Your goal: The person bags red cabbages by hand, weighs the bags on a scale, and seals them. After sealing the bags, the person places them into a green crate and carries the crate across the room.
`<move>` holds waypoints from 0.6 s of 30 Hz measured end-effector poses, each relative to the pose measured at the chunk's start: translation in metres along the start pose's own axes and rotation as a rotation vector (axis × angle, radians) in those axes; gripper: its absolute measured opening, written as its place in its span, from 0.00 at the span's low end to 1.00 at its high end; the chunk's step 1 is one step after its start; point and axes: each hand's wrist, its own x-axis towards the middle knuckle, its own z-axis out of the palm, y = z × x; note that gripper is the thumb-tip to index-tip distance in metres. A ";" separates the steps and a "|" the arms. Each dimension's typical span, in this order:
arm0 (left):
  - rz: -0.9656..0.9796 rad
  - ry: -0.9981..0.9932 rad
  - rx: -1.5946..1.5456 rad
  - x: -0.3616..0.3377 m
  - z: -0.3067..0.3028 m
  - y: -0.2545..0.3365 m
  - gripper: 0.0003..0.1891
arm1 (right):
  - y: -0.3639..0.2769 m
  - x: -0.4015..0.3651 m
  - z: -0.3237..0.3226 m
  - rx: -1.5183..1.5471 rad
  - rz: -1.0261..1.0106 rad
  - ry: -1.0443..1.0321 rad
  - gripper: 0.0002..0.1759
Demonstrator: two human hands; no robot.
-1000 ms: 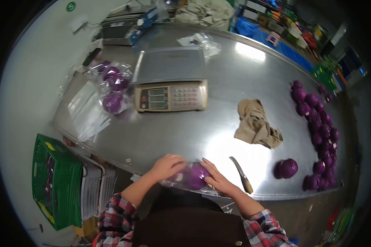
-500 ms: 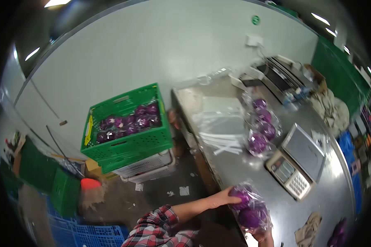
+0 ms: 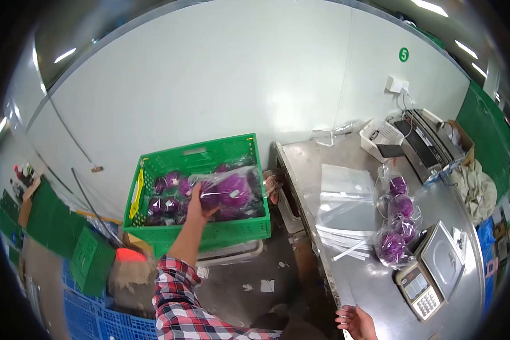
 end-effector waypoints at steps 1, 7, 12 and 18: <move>-0.028 0.080 0.071 0.015 -0.009 0.002 0.31 | 0.006 0.002 -0.008 -0.015 0.001 0.035 0.24; -0.003 0.447 1.583 0.130 -0.111 0.003 0.32 | 0.023 -0.006 -0.034 0.070 0.017 0.197 0.23; 1.269 0.281 1.471 0.056 0.043 -0.041 0.21 | 0.046 -0.032 -0.039 0.030 -0.013 0.310 0.21; 1.116 -1.188 1.158 -0.075 0.220 -0.201 0.06 | 0.066 -0.053 -0.034 0.082 -0.019 0.409 0.22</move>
